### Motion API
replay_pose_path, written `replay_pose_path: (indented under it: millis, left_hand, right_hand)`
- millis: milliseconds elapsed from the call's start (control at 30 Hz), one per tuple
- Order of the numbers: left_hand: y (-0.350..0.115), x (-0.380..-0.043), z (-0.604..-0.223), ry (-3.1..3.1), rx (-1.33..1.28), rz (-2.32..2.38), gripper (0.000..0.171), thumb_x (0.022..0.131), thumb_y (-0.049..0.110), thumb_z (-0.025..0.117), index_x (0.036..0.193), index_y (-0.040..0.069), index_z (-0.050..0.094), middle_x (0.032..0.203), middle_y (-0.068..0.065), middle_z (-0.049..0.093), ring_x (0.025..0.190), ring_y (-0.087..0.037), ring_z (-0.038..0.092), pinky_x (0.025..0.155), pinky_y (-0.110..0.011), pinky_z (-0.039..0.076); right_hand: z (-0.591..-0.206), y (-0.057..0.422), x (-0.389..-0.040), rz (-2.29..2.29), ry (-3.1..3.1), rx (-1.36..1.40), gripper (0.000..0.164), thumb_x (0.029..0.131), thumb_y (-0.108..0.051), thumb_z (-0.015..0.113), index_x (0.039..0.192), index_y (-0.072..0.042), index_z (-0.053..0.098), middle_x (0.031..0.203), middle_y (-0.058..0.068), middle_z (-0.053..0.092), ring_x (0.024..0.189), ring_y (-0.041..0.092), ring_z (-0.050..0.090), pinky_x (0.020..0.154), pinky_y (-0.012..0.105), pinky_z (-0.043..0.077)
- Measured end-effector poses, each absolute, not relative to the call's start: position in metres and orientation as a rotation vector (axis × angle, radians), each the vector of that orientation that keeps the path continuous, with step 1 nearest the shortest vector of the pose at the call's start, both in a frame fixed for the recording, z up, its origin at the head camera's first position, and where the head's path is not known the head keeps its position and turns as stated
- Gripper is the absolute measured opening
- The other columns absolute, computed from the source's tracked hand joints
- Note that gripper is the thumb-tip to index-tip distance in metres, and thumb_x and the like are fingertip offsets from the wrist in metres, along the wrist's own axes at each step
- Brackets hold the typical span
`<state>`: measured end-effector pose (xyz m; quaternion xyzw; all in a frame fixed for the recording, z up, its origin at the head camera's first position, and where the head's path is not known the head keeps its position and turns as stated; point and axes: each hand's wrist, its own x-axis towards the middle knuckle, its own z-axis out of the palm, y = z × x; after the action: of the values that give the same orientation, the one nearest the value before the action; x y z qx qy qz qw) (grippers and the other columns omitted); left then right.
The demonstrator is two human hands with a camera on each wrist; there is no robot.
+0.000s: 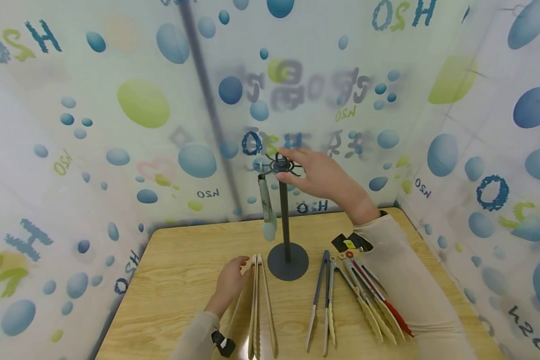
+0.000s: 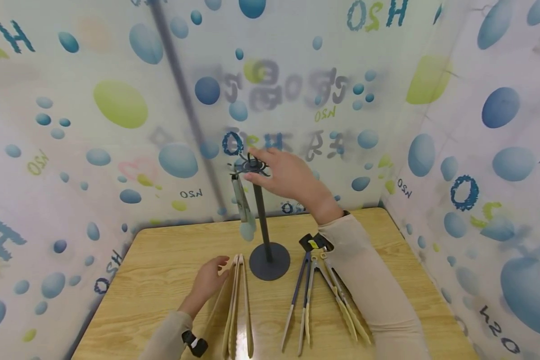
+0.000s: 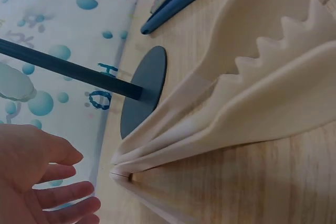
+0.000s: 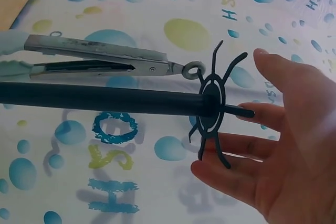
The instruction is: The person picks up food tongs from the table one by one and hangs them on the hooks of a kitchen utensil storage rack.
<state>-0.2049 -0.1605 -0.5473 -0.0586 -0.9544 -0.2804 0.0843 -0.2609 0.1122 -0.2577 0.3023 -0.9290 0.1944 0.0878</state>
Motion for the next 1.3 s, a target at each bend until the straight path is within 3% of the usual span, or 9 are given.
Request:
replay_pose_path:
  millis: [200,300,333,467,533,633,700,1067,1300]
  left_hand:
    - [-0.160,-0.199,-0.552,-2.960,-0.114,-0.757,0.032,0.089,0.008,0.067,0.119,-0.004,0.065,0.101,-0.019,0.072,0.090,-0.034,0.069,0.073,-0.043,0.056]
    - [-0.162,-0.197,-0.555,-2.997,-0.091,-0.738,0.035,0.085,0.002,0.066,0.118,-0.007,0.065,0.097,-0.020,0.072,0.086,-0.033,0.069,0.071,-0.043,0.056]
    - [-0.163,-0.196,-0.556,-3.004,-0.091,-0.730,0.035,0.084,0.001,0.066,0.118,-0.007,0.065,0.096,-0.019,0.072,0.086,-0.033,0.069,0.071,-0.042,0.056]
    - [-0.164,-0.195,-0.562,-3.002,-0.095,-0.742,0.033,0.083,0.000,0.067,0.115,-0.008,0.065,0.088,-0.017,0.071,0.081,-0.030,0.068,0.071,-0.043,0.056]
    - [-0.164,-0.195,-0.564,-3.000,-0.103,-0.770,0.031,0.084,0.000,0.068,0.114,-0.009,0.066,0.087,-0.016,0.071,0.079,-0.028,0.067,0.071,-0.042,0.056]
    - [-0.164,-0.193,-0.564,-3.004,-0.107,-0.813,0.031,0.084,-0.003,0.067,0.113,-0.010,0.066,0.086,-0.016,0.071,0.079,-0.027,0.068,0.069,-0.041,0.056]
    - [-0.164,-0.193,-0.564,-3.004,-0.108,-0.831,0.030,0.084,-0.003,0.066,0.114,-0.010,0.065,0.087,-0.017,0.072,0.079,-0.027,0.068,0.068,-0.040,0.056]
    - [-0.164,-0.194,-0.564,-3.035,-0.028,-0.813,0.027,0.086,-0.003,0.062,0.112,-0.008,0.067,0.091,-0.018,0.071,0.079,-0.026,0.066,0.066,-0.040,0.054]
    - [-0.162,-0.200,-0.565,-3.060,-0.013,-0.740,0.021,0.092,0.017,0.061,0.092,-0.004,0.066,0.084,-0.015,0.063,0.067,-0.020,0.052,0.057,-0.036,0.044]
  right_hand:
    - [-0.252,0.117,-0.262,0.542,-2.812,0.966,0.063,0.103,-0.040,0.051,0.159,-0.025,0.026,0.160,0.012,0.036,0.129,0.037,0.055,0.104,0.054,0.045]
    - [-0.248,0.119,-0.264,0.560,-2.858,1.005,0.061,0.104,-0.031,0.046,0.160,-0.027,0.021,0.163,0.010,0.029,0.116,0.040,0.060,0.093,0.051,0.045]
    - [-0.247,0.120,-0.264,0.570,-2.871,1.020,0.061,0.104,-0.028,0.044,0.160,-0.027,0.020,0.164,0.010,0.028,0.119,0.040,0.058,0.090,0.050,0.044]
    - [-0.242,0.122,-0.264,0.592,-2.918,1.057,0.061,0.105,-0.023,0.043,0.160,-0.029,0.017,0.165,0.009,0.024,0.138,0.040,0.044,0.094,0.051,0.042]
    - [-0.241,0.123,-0.265,0.600,-2.930,1.076,0.063,0.105,-0.021,0.045,0.160,-0.029,0.016,0.166,0.010,0.023,0.153,0.039,0.017,0.108,0.057,0.037]
    - [-0.241,0.126,-0.266,0.627,-2.954,1.094,0.064,0.106,-0.024,0.046,0.160,-0.032,0.012,0.167,0.009,0.020,0.156,0.036,0.006,0.119,0.062,0.023]
    - [-0.241,0.127,-0.266,0.644,-2.967,1.098,0.065,0.106,-0.025,0.046,0.160,-0.034,0.011,0.167,0.009,0.018,0.156,0.036,0.004,0.120,0.062,0.021]
    - [-0.241,0.130,-0.266,0.705,-2.953,1.110,0.067,0.104,-0.029,0.051,0.159,-0.036,0.013,0.168,0.009,0.015,0.156,0.034,0.004,0.114,0.059,0.033]
    - [-0.241,0.131,-0.267,0.690,-2.940,1.105,0.069,0.103,-0.033,0.053,0.159,-0.038,0.013,0.166,0.010,0.019,0.155,0.033,0.015,0.109,0.056,0.039]
